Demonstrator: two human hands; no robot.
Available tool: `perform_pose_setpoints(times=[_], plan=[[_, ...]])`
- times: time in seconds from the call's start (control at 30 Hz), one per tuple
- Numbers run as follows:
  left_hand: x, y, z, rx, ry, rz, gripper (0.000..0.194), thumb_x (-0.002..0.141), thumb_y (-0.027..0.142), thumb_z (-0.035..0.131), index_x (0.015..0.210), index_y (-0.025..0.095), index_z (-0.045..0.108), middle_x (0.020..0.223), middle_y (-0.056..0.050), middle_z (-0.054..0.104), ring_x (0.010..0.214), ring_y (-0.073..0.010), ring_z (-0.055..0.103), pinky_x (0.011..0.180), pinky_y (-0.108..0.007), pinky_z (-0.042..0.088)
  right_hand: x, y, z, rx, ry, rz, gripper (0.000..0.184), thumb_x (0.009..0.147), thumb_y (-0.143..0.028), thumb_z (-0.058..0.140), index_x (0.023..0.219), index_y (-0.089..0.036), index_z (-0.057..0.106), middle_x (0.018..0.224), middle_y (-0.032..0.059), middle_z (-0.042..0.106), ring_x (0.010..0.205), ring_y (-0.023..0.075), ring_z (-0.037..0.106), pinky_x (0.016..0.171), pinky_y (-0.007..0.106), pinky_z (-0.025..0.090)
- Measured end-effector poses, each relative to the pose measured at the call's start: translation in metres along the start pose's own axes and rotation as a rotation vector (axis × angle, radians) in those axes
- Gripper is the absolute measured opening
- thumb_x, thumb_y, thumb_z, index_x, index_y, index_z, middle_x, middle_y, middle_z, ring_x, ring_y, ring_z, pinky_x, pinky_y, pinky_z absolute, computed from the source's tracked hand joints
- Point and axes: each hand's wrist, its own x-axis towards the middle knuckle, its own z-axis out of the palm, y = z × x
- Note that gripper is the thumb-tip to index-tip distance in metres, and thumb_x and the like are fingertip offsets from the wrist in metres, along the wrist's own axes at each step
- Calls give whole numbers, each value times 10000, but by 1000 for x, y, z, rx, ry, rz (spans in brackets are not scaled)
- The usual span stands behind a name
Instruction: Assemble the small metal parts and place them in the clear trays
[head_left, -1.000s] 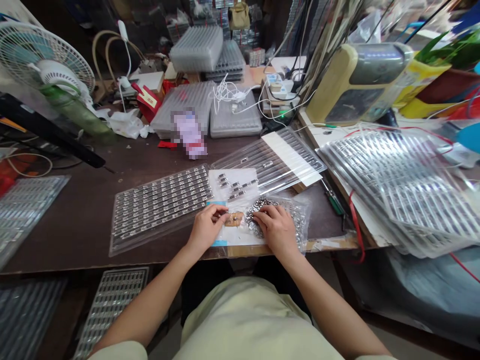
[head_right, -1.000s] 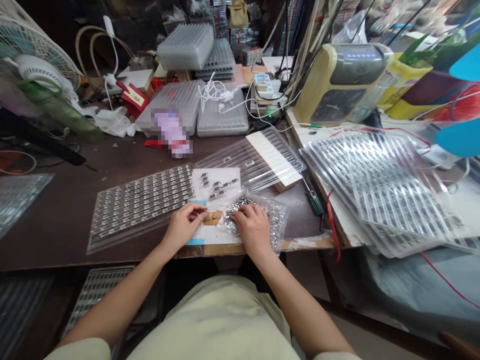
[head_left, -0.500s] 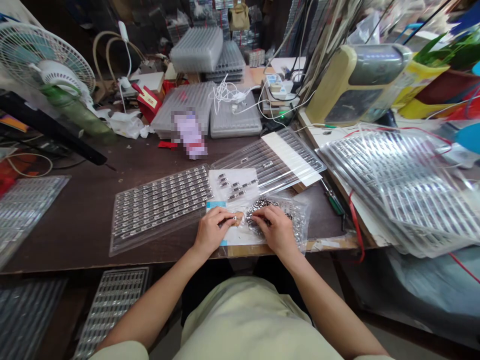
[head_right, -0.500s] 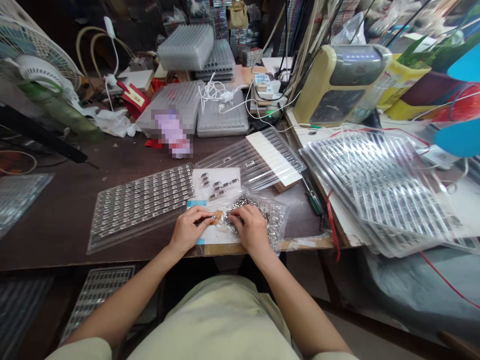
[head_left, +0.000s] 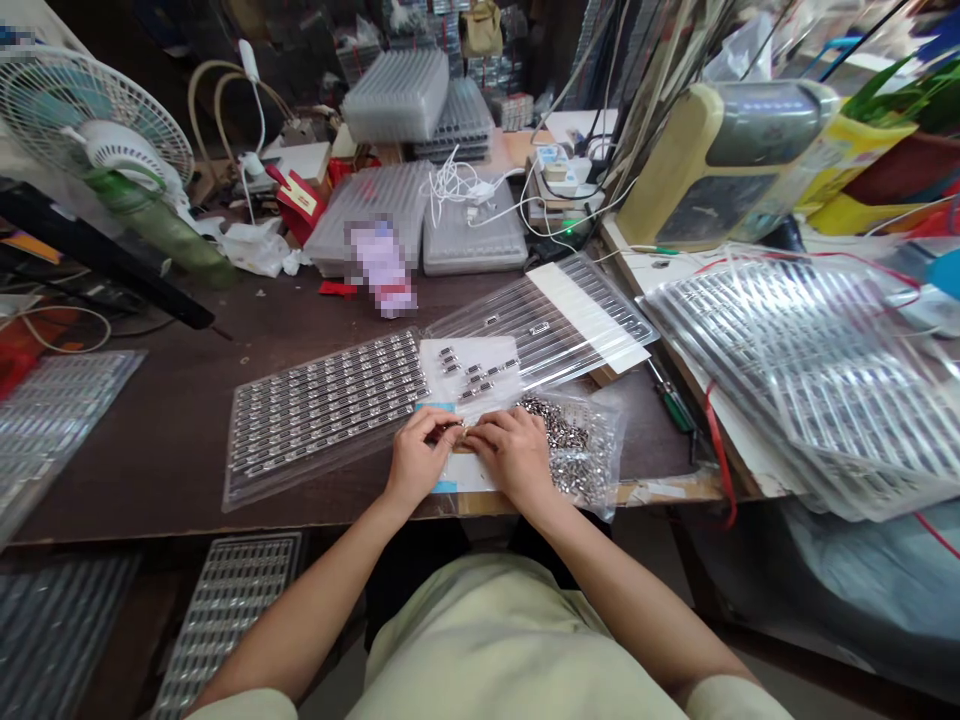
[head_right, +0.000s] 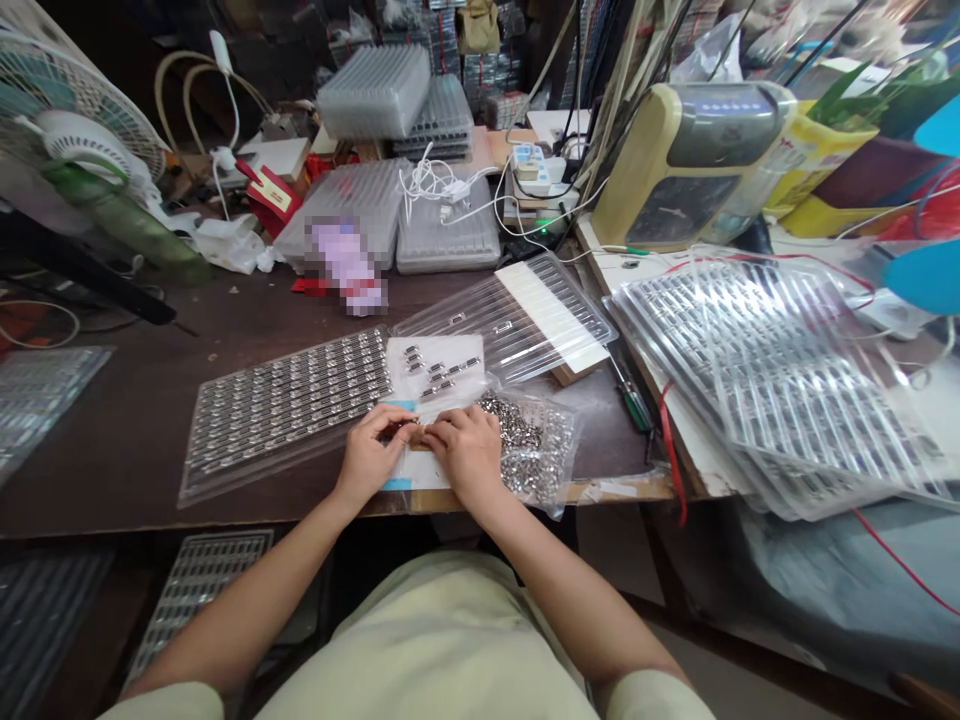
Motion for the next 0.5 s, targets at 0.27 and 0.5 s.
perform_pose_setpoints(times=[0.27,0.5], plan=[[0,-2,1,-20,-10,-34,119,831,251,598,857,187,695,872,-50,663,746,-146,616,644,-251,505,-8,8,-18,-182,-1,-23,226,852,-352,635,1064,-285,676,1023,28,654,927,200,478,771,347,306],[8,7,5,-14,-54,-40,121,819,279,635,867,210,721,899,-42,687,715,-143,614,610,-254,491,-20,30,-33,-274,-57,-71,111,887,-269,585,957,-235,664,976,43,650,918,206,491,734,332,317]])
